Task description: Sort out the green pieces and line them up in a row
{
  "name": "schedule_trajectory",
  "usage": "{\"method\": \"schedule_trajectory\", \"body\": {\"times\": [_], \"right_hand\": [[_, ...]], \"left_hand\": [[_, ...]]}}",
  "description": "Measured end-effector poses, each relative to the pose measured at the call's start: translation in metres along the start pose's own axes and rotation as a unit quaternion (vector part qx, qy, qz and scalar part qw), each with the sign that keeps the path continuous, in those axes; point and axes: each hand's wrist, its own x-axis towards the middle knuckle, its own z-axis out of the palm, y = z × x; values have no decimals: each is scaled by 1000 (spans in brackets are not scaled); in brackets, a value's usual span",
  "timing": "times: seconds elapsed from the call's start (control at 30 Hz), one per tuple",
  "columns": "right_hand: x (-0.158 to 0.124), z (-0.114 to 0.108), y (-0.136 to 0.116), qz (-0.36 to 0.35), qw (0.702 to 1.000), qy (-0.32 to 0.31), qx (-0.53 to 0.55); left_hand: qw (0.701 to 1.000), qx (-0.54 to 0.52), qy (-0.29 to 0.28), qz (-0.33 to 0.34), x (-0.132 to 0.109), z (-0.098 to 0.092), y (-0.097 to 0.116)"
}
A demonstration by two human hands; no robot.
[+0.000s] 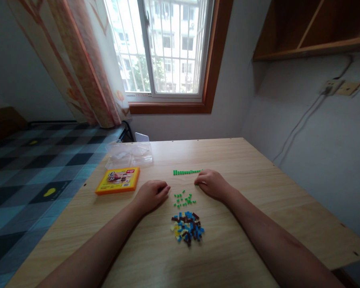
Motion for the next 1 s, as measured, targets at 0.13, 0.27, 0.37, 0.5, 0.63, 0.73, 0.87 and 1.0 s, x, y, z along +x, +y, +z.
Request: {"method": "schedule_trajectory", "body": {"times": [0.13,0.27,0.37,0.5,0.63,0.73,0.87,1.0], "right_hand": [[-2,-3,8,46,998,27,13],[-5,-9,6,44,998,7,38],[-6,-11,3,30,998,-12,53],[-7,-12,0,30,998,-18,61],[-9,-17,0,33,997,-27,59],[-12,-24,10,54,997,-27,44],[-15,-29,36,88,996,-14,7],[-12,-22,56,136,990,25,-17]], "left_hand": [[1000,-2,4,-2,-1,0,-1],[1000,1,4,-2,-1,0,0],[1000,4,3,2,-1,0,-2],[1000,-4,7,4,0,2,-4],[1000,-6,5,6,-1,2,-4],[1000,-7,9,5,-1,2,-3],[1000,-10,12,3,0,1,-2],[1000,-8,9,2,0,1,-2]]}}
